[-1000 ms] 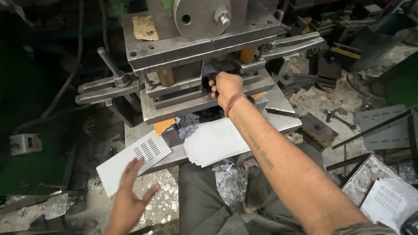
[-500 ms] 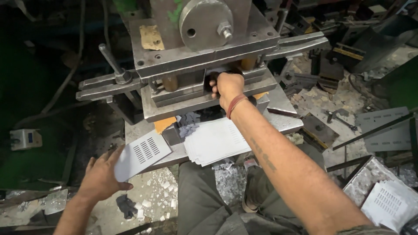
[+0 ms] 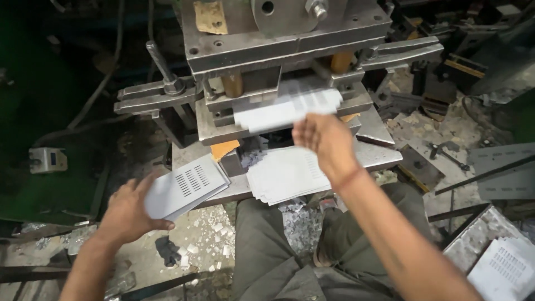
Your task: Manually feeding and operating a metal stamping press to create small perforated metal parts.
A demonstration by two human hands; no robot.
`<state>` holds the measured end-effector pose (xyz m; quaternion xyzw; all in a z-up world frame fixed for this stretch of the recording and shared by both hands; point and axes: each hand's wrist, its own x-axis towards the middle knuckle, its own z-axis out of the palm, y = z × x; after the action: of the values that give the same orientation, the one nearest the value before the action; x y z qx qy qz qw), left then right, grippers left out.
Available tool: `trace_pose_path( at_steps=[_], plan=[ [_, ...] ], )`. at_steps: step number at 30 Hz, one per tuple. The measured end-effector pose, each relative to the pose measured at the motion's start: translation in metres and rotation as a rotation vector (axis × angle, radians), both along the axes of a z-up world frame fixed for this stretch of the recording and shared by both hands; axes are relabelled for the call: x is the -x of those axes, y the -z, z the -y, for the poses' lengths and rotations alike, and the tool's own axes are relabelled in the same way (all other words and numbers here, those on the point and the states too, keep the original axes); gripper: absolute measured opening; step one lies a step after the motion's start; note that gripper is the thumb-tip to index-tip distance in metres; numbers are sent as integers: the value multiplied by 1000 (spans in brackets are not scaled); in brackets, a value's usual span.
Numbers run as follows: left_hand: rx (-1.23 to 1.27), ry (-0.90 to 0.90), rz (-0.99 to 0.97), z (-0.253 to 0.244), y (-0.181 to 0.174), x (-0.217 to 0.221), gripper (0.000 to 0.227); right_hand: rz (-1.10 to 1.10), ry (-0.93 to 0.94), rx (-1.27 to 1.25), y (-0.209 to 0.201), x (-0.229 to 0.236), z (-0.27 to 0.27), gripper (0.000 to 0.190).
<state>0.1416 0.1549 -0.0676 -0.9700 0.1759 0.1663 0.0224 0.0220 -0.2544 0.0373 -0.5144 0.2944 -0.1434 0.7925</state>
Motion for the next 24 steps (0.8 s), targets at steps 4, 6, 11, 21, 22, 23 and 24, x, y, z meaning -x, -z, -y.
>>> trace_pose_path(
  at_steps=[4,6,11,21,22,23,24],
  plan=[
    [178,-155,41,7,-44,29,141,48,-24,-57,40,71,-8,21],
    [254,-229,-3,7,-63,48,136,7,-20,-66,64,92,-5,20],
    [811,-477,-27,31,-89,112,118,-287,-26,154,108,113,-2,30],
    [809,41,52,155,-58,142,152,40,-143,31,49,97,-47,17],
    [807,36,90,156,-65,141,149,115,-123,49,45,91,-34,17],
    [804,32,127,157,-73,141,148,190,-103,67,42,84,-20,18],
    [805,35,125,155,-76,141,148,189,-99,68,25,74,-14,18]
  ],
)
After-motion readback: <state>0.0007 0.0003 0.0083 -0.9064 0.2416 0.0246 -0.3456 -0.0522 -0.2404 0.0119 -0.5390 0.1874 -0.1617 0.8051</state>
